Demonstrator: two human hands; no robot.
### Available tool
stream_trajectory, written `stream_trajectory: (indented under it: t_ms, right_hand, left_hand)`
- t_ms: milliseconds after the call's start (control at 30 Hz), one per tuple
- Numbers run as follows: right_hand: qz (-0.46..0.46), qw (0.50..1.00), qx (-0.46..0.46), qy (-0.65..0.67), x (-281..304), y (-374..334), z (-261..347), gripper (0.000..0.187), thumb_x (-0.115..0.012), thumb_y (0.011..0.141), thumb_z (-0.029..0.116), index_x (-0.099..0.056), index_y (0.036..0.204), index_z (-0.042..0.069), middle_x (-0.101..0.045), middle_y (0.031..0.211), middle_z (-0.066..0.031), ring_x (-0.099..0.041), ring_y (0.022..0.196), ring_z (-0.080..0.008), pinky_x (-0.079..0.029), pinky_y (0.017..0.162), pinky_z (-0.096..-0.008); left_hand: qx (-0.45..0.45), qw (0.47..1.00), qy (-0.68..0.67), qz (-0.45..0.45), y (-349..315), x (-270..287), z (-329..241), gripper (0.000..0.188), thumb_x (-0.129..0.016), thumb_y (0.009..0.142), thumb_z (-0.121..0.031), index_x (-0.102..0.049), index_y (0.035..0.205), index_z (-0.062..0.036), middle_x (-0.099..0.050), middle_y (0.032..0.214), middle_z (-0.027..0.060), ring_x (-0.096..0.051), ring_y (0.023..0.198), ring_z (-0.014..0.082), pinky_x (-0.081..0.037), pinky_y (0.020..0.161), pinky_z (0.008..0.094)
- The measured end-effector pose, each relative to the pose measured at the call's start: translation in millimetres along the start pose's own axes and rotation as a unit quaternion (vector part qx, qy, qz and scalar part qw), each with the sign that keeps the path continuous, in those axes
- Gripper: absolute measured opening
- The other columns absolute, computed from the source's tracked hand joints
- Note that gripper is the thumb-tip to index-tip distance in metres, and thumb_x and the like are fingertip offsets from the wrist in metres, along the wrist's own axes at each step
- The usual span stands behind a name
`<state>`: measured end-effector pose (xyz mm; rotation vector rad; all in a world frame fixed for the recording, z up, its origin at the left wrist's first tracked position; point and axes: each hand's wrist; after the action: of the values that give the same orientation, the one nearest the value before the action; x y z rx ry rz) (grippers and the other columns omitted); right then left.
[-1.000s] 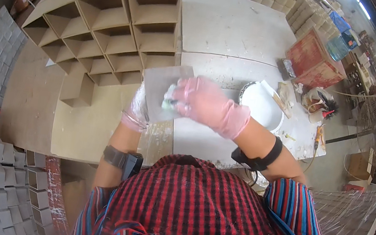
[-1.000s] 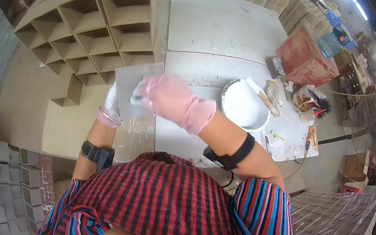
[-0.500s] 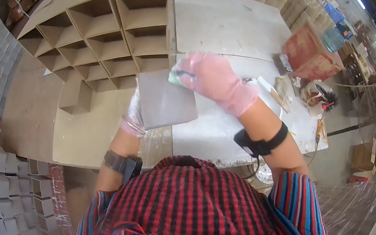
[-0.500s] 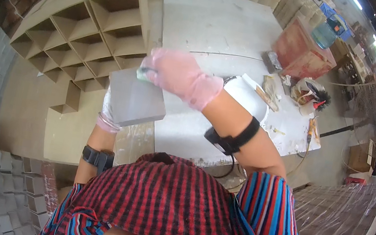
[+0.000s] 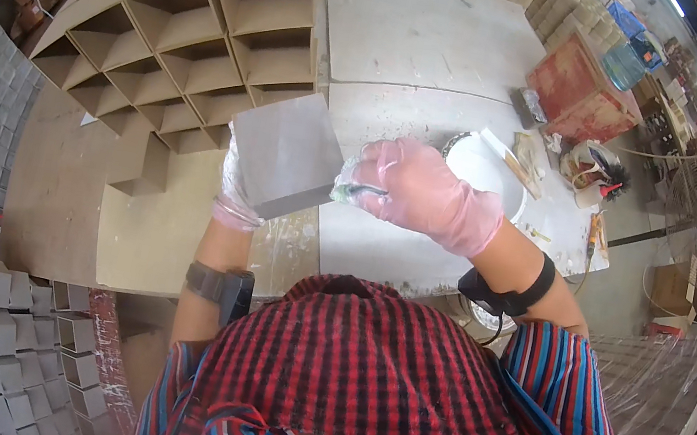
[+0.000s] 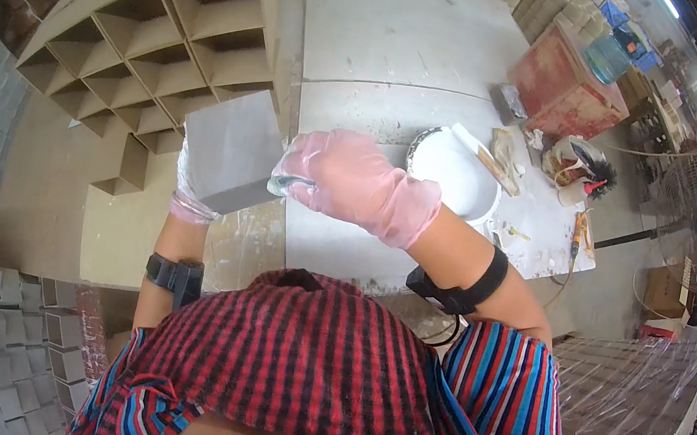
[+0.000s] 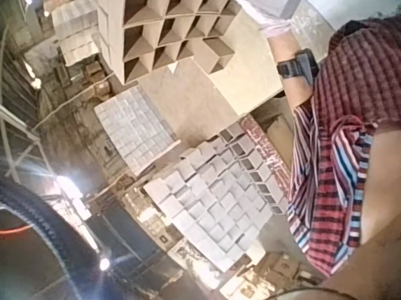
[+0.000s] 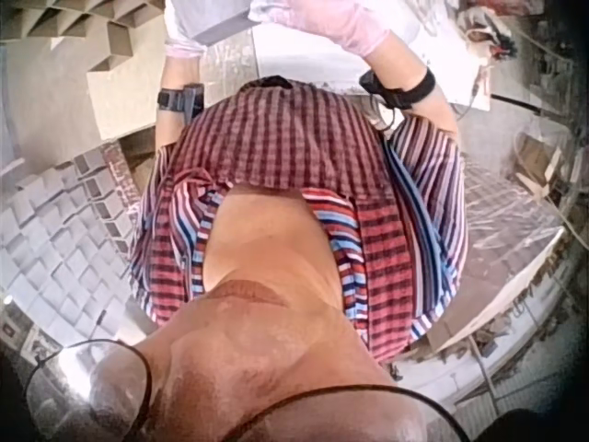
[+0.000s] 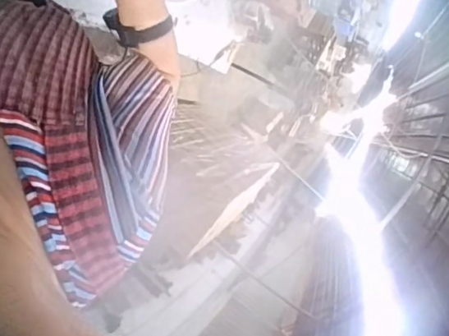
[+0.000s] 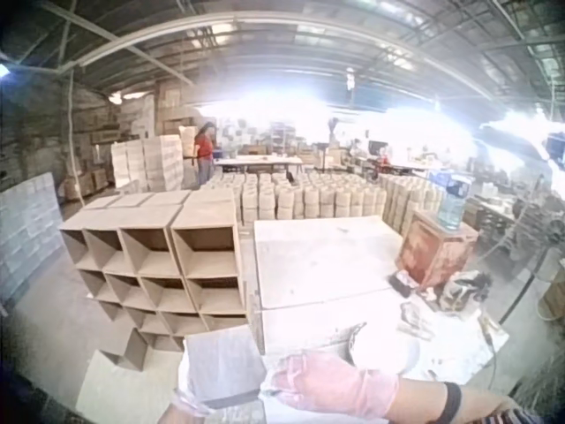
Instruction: Applying a white liquid substance, likely primer or glaze, to square wooden or ceramic blocks using a sponge.
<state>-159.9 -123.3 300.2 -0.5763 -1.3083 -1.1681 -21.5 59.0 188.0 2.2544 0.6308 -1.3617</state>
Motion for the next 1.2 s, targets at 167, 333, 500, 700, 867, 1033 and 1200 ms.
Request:
stream_trajectory:
  t_ms: [167, 333, 500, 700, 867, 1033, 1200]
  right_hand:
    - [-0.154, 0.986, -0.069, -0.014, 5, 15, -21, 0.018, -0.058, 0.075, 0.022, -0.062, 0.089, 0.011, -0.059, 0.081, -0.0105, -0.057, 0.074, -0.0281, -0.048, 0.065, -0.0359]
    - [-0.074, 0.997, 0.011, -0.016, 0, 10, -11, 0.020, -0.057, 0.075, 0.022, -0.061, 0.091, 0.010, -0.060, 0.084, -0.0098, -0.057, 0.079, -0.0276, -0.048, 0.069, -0.0364]
    - [0.010, 0.999, 0.007, 0.052, -6, -7, 9, 0.022, -0.051, 0.078, 0.024, -0.062, 0.091, 0.009, -0.058, 0.090, -0.0094, -0.056, 0.084, -0.0294, -0.046, 0.075, -0.0391]
    - [-0.057, 0.992, 0.107, -0.047, -16, 34, -7, 0.026, -0.052, 0.078, 0.027, -0.062, 0.095, 0.010, -0.058, 0.091, -0.0108, -0.055, 0.088, -0.0292, -0.045, 0.077, -0.0384]
    - [-0.114, 0.957, -0.238, 0.117, 10, 42, -50, 0.032, -0.050, 0.081, 0.024, -0.057, 0.110, 0.011, -0.059, 0.096, -0.0085, -0.057, 0.084, -0.0213, -0.046, 0.073, -0.0324]
    - [-0.222, 0.891, -0.248, 0.308, 2, -19, -81, 0.037, -0.045, 0.087, 0.029, -0.049, 0.116, 0.006, -0.058, 0.096, -0.0088, -0.057, 0.077, -0.0179, -0.047, 0.070, -0.0282]
    - [-0.385, 0.478, -0.325, 0.720, -48, -71, -87, 0.033, -0.044, 0.089, 0.028, -0.050, 0.112, 0.005, -0.057, 0.099, -0.0096, -0.057, 0.080, -0.0207, -0.050, 0.072, -0.0334]
  left_hand:
    - [-0.008, 0.995, 0.071, 0.067, 6, -6, 5, 0.056, -0.034, 0.089, -0.050, -0.042, 0.122, -0.0052, -0.047, 0.122, 0.0113, -0.046, 0.110, 0.0258, -0.036, 0.095, 0.0389]
    - [-0.071, 0.958, 0.276, -0.009, 1, -13, 5, 0.060, -0.034, 0.088, -0.053, -0.041, 0.123, -0.0053, -0.047, 0.123, 0.0115, -0.047, 0.110, 0.0270, -0.038, 0.094, 0.0388]
    - [0.076, 0.992, 0.041, -0.096, -1, -21, 1, 0.065, -0.034, 0.085, -0.058, -0.041, 0.123, -0.0065, -0.049, 0.120, 0.0110, -0.049, 0.106, 0.0258, -0.041, 0.091, 0.0382]
    - [0.078, 0.987, 0.133, -0.043, 7, -41, 24, 0.062, -0.033, 0.086, -0.057, -0.042, 0.123, -0.0084, -0.049, 0.120, 0.0096, -0.050, 0.106, 0.0249, -0.042, 0.090, 0.0371]
    - [0.100, 0.985, 0.076, -0.116, -3, -38, 26, 0.056, -0.034, 0.088, -0.051, -0.042, 0.123, -0.0077, -0.050, 0.119, 0.0092, -0.049, 0.106, 0.0240, -0.041, 0.091, 0.0369]
    - [-0.046, 0.979, 0.197, 0.016, -4, -11, 8, 0.043, -0.034, 0.091, -0.036, -0.045, 0.119, -0.0056, -0.051, 0.118, 0.0106, -0.050, 0.105, 0.0258, -0.041, 0.091, 0.0381]
    - [-0.002, 1.000, -0.031, -0.002, 1, 2, 3, 0.054, -0.032, 0.087, -0.049, -0.047, 0.117, -0.0067, -0.049, 0.119, 0.0118, -0.048, 0.108, 0.0295, -0.039, 0.092, 0.0415]
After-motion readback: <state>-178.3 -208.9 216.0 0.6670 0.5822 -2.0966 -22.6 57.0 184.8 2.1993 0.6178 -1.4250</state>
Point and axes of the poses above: each hand's wrist, its own y-axis towards the middle knuckle, its own x-axis out of the back of the hand, z = x × y
